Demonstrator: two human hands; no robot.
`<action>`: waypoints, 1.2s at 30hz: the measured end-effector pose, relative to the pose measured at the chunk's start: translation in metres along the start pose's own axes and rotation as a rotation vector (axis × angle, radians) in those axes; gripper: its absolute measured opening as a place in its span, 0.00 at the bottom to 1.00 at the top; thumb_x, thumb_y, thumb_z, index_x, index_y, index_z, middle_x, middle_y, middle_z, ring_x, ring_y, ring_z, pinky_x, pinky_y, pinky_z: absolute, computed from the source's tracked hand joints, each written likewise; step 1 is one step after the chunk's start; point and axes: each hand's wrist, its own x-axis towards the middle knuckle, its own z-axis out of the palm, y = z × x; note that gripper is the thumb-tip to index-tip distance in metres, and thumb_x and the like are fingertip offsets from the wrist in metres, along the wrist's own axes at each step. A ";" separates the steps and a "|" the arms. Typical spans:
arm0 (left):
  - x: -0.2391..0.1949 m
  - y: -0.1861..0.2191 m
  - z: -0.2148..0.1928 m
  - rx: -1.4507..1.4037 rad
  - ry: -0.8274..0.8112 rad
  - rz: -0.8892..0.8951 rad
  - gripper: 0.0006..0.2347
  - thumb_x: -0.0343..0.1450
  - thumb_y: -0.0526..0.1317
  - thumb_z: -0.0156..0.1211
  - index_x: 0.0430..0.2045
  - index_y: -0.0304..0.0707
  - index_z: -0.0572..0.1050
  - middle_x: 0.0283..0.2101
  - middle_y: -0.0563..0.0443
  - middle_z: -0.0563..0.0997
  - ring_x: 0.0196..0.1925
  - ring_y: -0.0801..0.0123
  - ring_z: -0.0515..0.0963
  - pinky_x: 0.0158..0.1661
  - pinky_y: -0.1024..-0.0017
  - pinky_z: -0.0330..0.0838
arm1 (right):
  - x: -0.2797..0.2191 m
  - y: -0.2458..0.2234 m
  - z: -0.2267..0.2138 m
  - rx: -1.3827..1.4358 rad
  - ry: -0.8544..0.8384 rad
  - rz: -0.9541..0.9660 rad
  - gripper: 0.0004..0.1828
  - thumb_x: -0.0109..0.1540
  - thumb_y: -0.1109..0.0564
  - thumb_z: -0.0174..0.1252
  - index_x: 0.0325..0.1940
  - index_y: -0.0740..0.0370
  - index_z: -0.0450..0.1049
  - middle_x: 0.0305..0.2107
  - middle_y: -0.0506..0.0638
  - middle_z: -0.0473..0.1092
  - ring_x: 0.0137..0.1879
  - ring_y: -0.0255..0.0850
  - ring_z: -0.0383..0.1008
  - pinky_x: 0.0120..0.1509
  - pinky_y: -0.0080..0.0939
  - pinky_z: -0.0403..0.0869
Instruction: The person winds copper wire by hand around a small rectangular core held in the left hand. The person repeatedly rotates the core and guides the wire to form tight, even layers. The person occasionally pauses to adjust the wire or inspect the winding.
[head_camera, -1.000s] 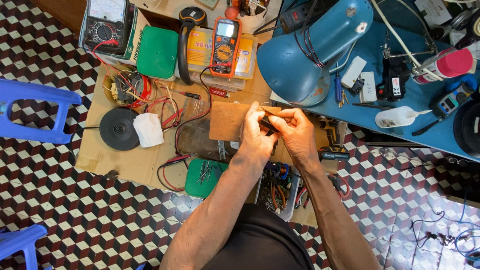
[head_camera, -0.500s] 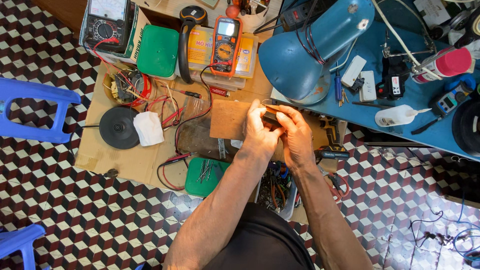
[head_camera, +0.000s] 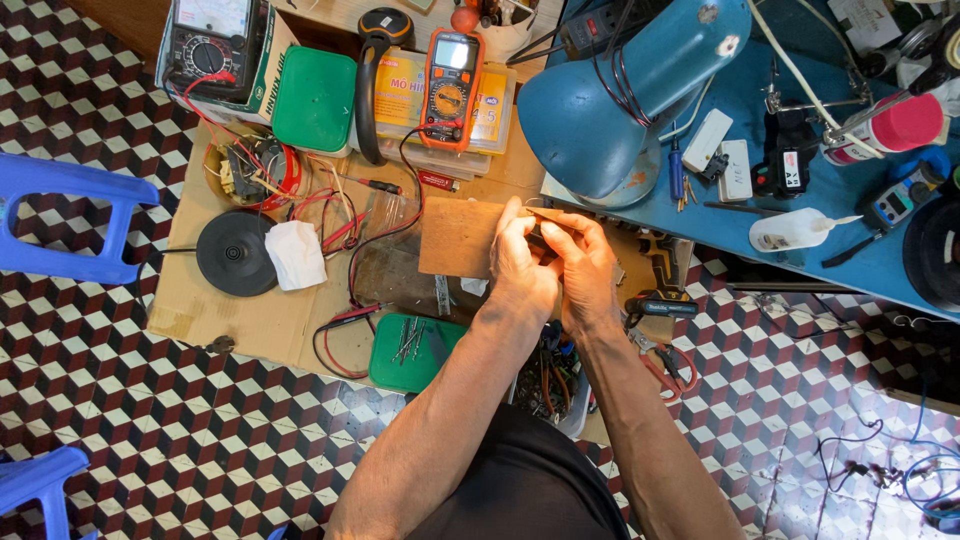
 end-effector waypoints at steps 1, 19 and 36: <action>0.001 -0.001 -0.001 0.000 0.003 0.004 0.31 0.65 0.32 0.50 0.68 0.54 0.66 0.50 0.42 0.71 0.51 0.57 0.73 0.52 0.55 0.75 | 0.001 0.000 0.000 -0.010 -0.002 -0.001 0.18 0.62 0.61 0.61 0.54 0.68 0.67 0.46 0.56 0.74 0.52 0.40 0.76 0.57 0.40 0.77; -0.008 0.041 -0.015 -0.311 -0.524 -0.318 0.17 0.73 0.34 0.50 0.58 0.35 0.70 0.65 0.36 0.71 0.70 0.43 0.66 0.68 0.42 0.60 | -0.033 -0.038 -0.001 -0.154 -0.036 -0.200 0.17 0.68 0.56 0.54 0.57 0.67 0.74 0.46 0.50 0.76 0.52 0.33 0.75 0.60 0.36 0.74; -0.039 0.061 0.007 0.220 -0.689 -0.034 0.35 0.71 0.33 0.52 0.76 0.47 0.47 0.71 0.45 0.65 0.68 0.57 0.70 0.65 0.48 0.66 | -0.023 -0.055 -0.027 -0.120 0.076 -0.067 0.15 0.66 0.55 0.57 0.53 0.67 0.75 0.43 0.53 0.77 0.45 0.34 0.75 0.51 0.33 0.72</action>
